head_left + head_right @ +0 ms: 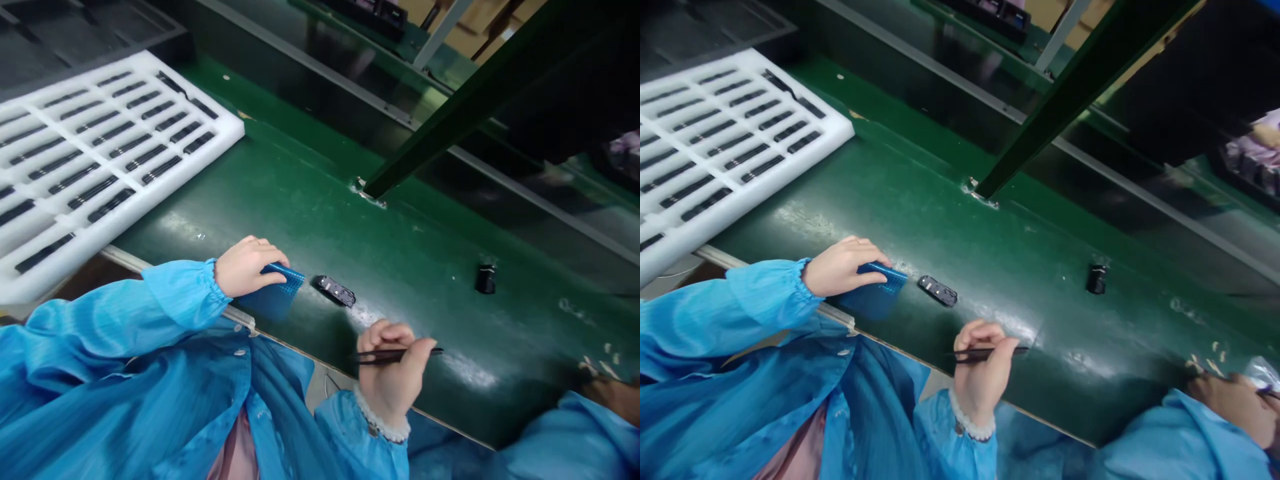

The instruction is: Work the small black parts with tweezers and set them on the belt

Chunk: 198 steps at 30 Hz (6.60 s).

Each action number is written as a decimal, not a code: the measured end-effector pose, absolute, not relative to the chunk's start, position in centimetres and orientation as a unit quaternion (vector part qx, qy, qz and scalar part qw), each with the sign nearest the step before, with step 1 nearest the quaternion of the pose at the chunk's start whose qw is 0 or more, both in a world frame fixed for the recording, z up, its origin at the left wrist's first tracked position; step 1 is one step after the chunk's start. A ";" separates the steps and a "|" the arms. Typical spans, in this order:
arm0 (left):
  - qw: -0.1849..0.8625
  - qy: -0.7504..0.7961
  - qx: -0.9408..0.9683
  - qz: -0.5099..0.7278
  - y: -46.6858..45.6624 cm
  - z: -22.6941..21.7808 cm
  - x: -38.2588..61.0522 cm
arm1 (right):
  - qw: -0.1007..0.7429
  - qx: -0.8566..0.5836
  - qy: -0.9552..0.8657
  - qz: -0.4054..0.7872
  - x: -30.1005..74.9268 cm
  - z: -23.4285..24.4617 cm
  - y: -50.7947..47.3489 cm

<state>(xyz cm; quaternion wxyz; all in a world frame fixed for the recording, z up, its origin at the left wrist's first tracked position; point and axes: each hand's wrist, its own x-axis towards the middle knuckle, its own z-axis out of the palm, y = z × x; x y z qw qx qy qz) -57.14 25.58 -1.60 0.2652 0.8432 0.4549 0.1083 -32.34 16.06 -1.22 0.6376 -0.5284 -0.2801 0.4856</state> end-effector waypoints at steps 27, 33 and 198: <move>0.420 0.435 0.779 0.162 22.8 -2.0 -53.4 | 0.527 -0.591 -0.488 0.368 -35.0 -4.5 14.2; 0.372 0.436 0.804 0.160 22.5 -2.3 -53.2 | 0.534 -0.563 -0.484 0.405 -34.3 -3.5 14.8; 0.381 0.442 0.789 0.192 21.3 -2.2 -56.8 | 0.473 -0.586 -0.481 0.449 -37.5 -3.3 15.3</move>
